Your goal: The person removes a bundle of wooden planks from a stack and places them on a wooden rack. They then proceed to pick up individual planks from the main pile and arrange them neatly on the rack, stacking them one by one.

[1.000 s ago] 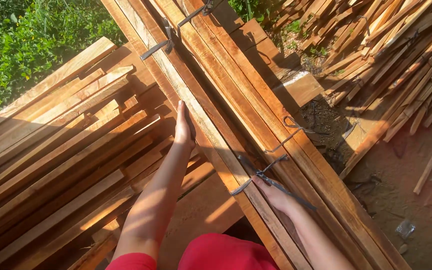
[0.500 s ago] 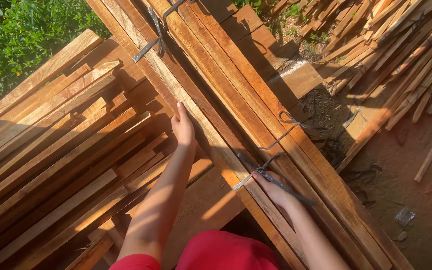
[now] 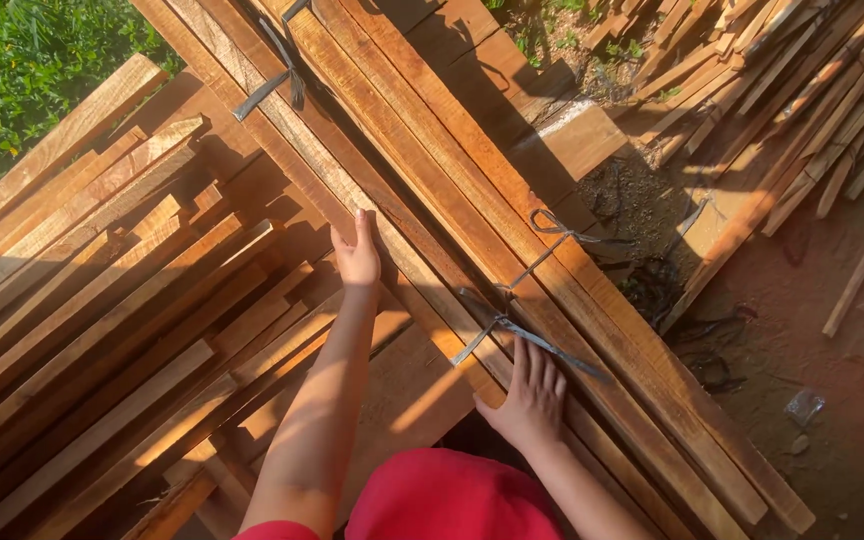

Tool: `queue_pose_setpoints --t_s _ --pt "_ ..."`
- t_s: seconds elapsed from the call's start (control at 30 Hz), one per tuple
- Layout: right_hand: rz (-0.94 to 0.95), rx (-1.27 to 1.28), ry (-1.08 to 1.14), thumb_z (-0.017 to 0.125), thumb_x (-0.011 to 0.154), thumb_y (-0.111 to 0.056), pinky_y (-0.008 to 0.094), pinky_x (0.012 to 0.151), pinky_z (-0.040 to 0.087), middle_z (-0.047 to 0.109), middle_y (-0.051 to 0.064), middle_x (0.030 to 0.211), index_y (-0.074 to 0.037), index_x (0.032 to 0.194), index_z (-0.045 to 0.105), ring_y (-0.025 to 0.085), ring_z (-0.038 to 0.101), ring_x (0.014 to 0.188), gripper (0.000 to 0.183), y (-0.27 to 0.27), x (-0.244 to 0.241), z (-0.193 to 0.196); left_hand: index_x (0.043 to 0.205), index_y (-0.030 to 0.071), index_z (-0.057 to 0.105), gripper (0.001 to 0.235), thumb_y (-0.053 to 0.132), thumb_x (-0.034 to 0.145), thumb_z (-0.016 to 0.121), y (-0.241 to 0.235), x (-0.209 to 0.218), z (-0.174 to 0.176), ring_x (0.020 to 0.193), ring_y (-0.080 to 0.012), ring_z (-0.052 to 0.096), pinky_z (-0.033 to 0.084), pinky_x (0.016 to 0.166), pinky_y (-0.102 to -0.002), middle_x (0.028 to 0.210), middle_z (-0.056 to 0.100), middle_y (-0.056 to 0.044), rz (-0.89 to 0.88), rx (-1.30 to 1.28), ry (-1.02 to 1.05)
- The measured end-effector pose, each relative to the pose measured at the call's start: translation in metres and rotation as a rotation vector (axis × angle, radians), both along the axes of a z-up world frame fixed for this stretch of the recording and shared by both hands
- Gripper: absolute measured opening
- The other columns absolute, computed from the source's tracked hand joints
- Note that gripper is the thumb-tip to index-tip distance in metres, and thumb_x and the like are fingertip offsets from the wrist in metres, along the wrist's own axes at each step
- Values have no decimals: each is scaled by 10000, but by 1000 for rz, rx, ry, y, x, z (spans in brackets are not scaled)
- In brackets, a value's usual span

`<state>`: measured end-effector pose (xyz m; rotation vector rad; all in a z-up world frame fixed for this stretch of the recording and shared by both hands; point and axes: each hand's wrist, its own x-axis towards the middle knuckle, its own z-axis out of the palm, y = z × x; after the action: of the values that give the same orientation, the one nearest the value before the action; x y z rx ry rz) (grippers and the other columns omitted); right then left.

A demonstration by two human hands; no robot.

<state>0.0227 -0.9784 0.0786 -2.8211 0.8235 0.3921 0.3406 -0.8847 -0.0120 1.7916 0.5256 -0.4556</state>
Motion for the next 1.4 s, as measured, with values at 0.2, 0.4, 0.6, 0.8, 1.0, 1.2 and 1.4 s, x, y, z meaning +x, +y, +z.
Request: queue_pose_setpoints --t_s 0.2,0.4,0.6,0.8,1.0,1.2,1.4 --pt "-16 128 -123 882 657 -539 579 1044 391 457 198 1498 -53 1569 322 411 511 1297 1175 -21 0 13 1282 52 601 407 346 1003 569 -10 -5 57 1041 -163 667 503 920 -284 1167 709 -96 35 -203 -91" --pt "-13 130 -132 896 632 -473 559 1066 380 459 168 1511 -129 1538 390 389 509 1313 1093 -22 9 19 1551 -133 203 869 503 1014 452 -3 1 13 1509 -383 332 312 1205 -416 1613 283 -335 -44 -126 -58" --pt "-13 168 -52 895 639 -485 620 1082 342 427 210 1524 -163 1540 358 443 491 1319 1097 -29 7 23 1573 -82 203 846 531 1018 383 -10 -2 29 1532 -363 289 275 1222 -417 1651 248 -280 -36 -68 -38" --pt "56 21 -179 813 678 -591 558 1022 392 473 220 1482 -166 1556 376 430 522 1269 1069 -23 -4 0 1583 -85 154 868 575 1031 260 -5 -7 -12 1539 -402 245 221 1242 -448 1653 216 -303 -135 5 -100" --pt "10 -8 -285 826 575 -601 492 845 460 541 138 1371 -240 1515 485 341 586 1115 1063 -23 5 4 1631 45 256 786 619 1113 394 -3 -7 -57 1511 -422 310 229 1268 -551 1606 354 -309 13 -65 -124" --pt "27 -79 -384 786 606 -698 461 853 457 566 140 1378 -224 1462 548 329 599 1114 1007 -20 2 -3 1652 163 249 798 718 1088 355 3 -2 -71 1495 -400 355 268 1256 -554 1619 380 -237 -44 7 -63" --pt "-32 95 -215 785 617 -744 532 947 469 477 150 1521 -134 1541 434 375 561 1232 1162 -24 -3 20 1580 -117 234 994 666 1023 487 -10 -23 34 1503 -535 260 212 1256 -605 1585 301 -412 57 -97 47"
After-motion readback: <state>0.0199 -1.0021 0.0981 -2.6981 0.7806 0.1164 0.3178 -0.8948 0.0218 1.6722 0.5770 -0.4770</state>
